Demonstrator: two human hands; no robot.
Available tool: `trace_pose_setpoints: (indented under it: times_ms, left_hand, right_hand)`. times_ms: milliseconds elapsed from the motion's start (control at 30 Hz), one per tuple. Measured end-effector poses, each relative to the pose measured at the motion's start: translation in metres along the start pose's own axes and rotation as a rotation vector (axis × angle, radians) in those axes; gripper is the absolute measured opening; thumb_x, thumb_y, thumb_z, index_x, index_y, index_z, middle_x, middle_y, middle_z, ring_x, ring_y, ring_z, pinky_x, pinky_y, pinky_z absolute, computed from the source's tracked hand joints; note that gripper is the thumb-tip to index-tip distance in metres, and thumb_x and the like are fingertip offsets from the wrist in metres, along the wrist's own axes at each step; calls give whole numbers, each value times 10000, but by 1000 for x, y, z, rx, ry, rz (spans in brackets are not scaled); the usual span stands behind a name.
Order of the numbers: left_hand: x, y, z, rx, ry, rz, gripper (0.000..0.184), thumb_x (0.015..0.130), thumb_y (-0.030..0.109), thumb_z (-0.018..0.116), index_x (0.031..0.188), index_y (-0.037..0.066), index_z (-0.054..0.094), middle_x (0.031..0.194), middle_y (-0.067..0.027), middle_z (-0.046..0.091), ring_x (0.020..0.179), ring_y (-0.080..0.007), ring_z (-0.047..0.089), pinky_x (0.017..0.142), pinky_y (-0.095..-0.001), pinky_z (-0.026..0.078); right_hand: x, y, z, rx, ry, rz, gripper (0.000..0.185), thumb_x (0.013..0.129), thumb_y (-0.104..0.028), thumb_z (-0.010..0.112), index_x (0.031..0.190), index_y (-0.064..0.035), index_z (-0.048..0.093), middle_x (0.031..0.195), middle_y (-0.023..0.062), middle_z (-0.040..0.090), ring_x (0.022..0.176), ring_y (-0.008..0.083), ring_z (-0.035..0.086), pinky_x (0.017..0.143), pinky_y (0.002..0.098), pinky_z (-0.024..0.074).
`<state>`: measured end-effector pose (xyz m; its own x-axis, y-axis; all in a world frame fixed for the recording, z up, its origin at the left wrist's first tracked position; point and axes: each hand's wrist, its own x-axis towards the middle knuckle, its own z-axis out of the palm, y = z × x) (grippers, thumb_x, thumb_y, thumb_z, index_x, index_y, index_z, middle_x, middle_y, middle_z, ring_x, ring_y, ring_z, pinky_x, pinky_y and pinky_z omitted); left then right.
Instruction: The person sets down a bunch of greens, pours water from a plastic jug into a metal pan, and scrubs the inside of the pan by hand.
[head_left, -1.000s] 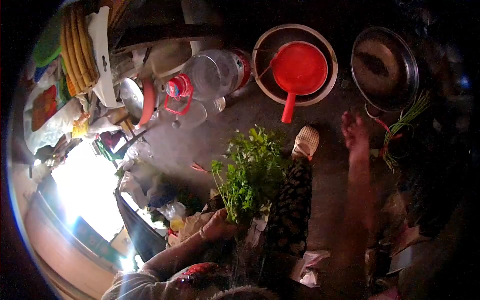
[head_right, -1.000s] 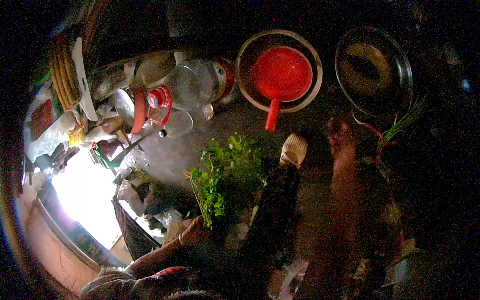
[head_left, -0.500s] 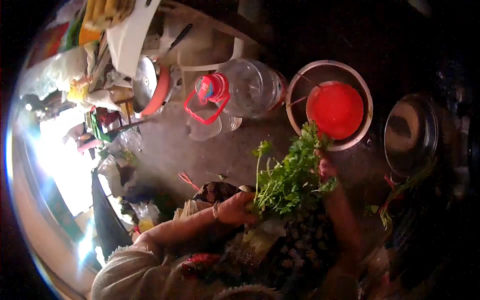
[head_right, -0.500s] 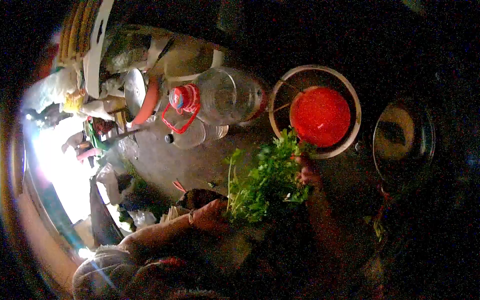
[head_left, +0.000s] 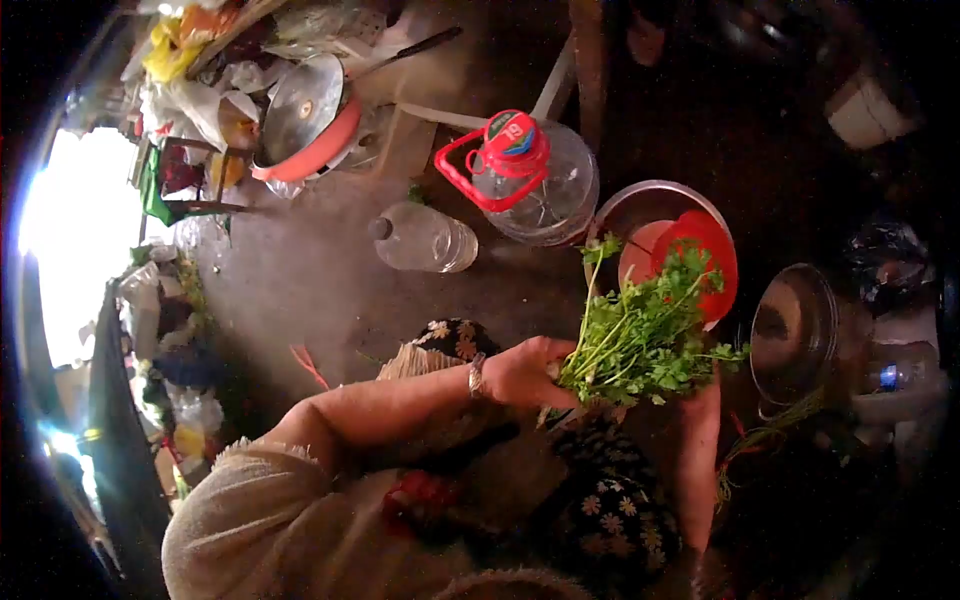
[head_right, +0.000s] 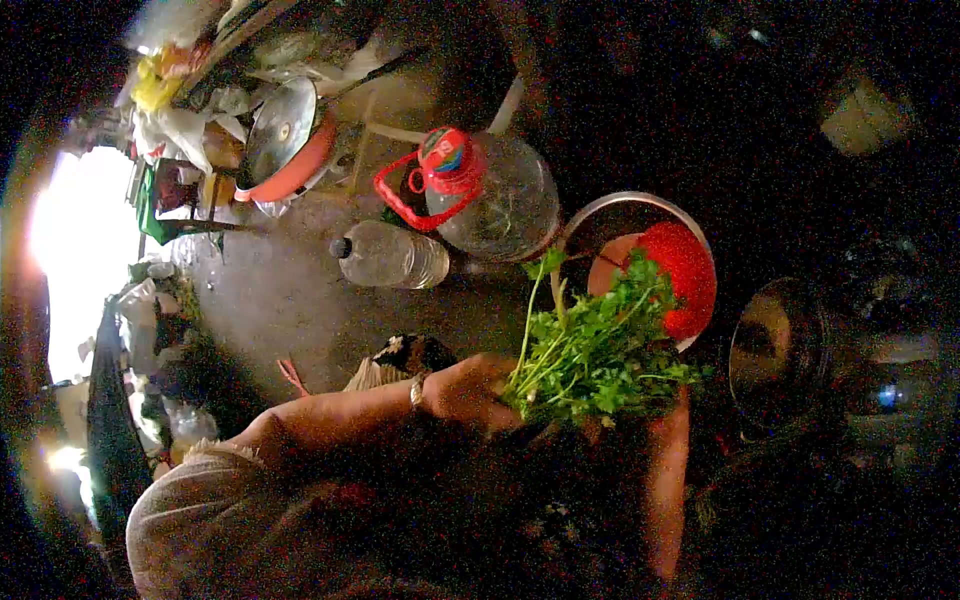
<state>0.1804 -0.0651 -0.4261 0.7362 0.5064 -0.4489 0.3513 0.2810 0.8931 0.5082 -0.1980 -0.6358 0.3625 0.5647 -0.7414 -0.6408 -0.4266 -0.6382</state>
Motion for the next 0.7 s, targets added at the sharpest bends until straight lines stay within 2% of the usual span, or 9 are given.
trace_pose_setpoints:
  times_ms: [100, 167, 200, 300, 433, 533, 567, 633, 700]
  left_hand:
    - [8, -30, -1, -537, -87, -18, 511, 736, 217, 731, 1179, 52, 538, 1077, -58, 639, 1004, -129, 577, 852, -279, 457]
    - [5, -30, -17, 23, -71, 8, 484, 735, 259, 720, 1145, 63, 553, 969, -47, 658, 880, -113, 600, 761, -284, 482]
    - [-6, 1, -23, -83, -134, -151, 458, 714, 284, 723, 1089, 69, 572, 820, -27, 652, 721, -106, 590, 646, -290, 485]
    - [-21, 16, -15, -97, -69, -23, 438, 691, 273, 731, 1048, 67, 581, 720, -12, 622, 615, -102, 552, 562, -297, 463]
    - [-34, 9, -23, -107, -54, 7, 427, 678, 273, 724, 1011, 45, 584, 735, -55, 631, 631, -131, 573, 575, -312, 472]
    - [-43, 5, -29, -24, -134, 54, 455, 667, 292, 724, 1015, 34, 583, 738, -77, 637, 631, -162, 588, 586, -322, 479]
    - [-45, 3, -26, -44, -120, 58, 455, 667, 292, 724, 1015, 34, 583, 738, -77, 637, 631, -162, 588, 586, -322, 479]
    - [-43, -1, -24, 138, -250, 96, 483, 651, 290, 715, 1028, 21, 579, 769, -112, 635, 666, -217, 602, 607, -352, 484]
    - [-45, -7, -11, 253, -149, 289, 498, 629, 252, 710, 1047, 18, 574, 811, -140, 628, 722, -268, 605, 641, -385, 485]
  right_hand:
    - [7, -16, 9, 4, -8, -90, 372, 871, -222, 592, 1209, -87, 519, 980, 24, 596, 951, 149, 547, 748, 295, 448]
    - [6, -29, 15, 0, -7, -144, 369, 871, -223, 591, 1208, -87, 522, 976, 24, 597, 946, 146, 546, 748, 293, 446]
    - [5, -35, 17, 2, -4, -165, 368, 872, -223, 590, 1207, -87, 523, 973, 24, 597, 944, 144, 546, 748, 293, 445]
    - [-2, -65, 19, -15, -8, -234, 364, 873, -224, 589, 1205, -87, 527, 966, 24, 597, 936, 139, 546, 748, 291, 443]
    - [5, -104, 36, -83, -83, -380, 359, 874, -225, 586, 1201, -88, 532, 957, 23, 598, 926, 132, 545, 748, 288, 439]
    - [30, -148, 53, -302, -337, -636, 356, 875, -226, 585, 1199, -88, 536, 949, 23, 599, 918, 127, 545, 748, 286, 436]
    - [35, -164, 70, -400, -460, -721, 354, 875, -227, 584, 1198, -88, 537, 947, 23, 599, 916, 125, 545, 748, 285, 435]
    - [-88, -220, 220, -1264, -282, -859, 366, 917, -251, 505, 1225, -53, 497, 1046, 111, 613, 845, 176, 602, 727, 308, 471]
    - [-158, -224, 313, -1201, -336, -840, 347, 901, -288, 538, 1165, -65, 552, 895, 106, 639, 760, 179, 600, 702, 290, 468]
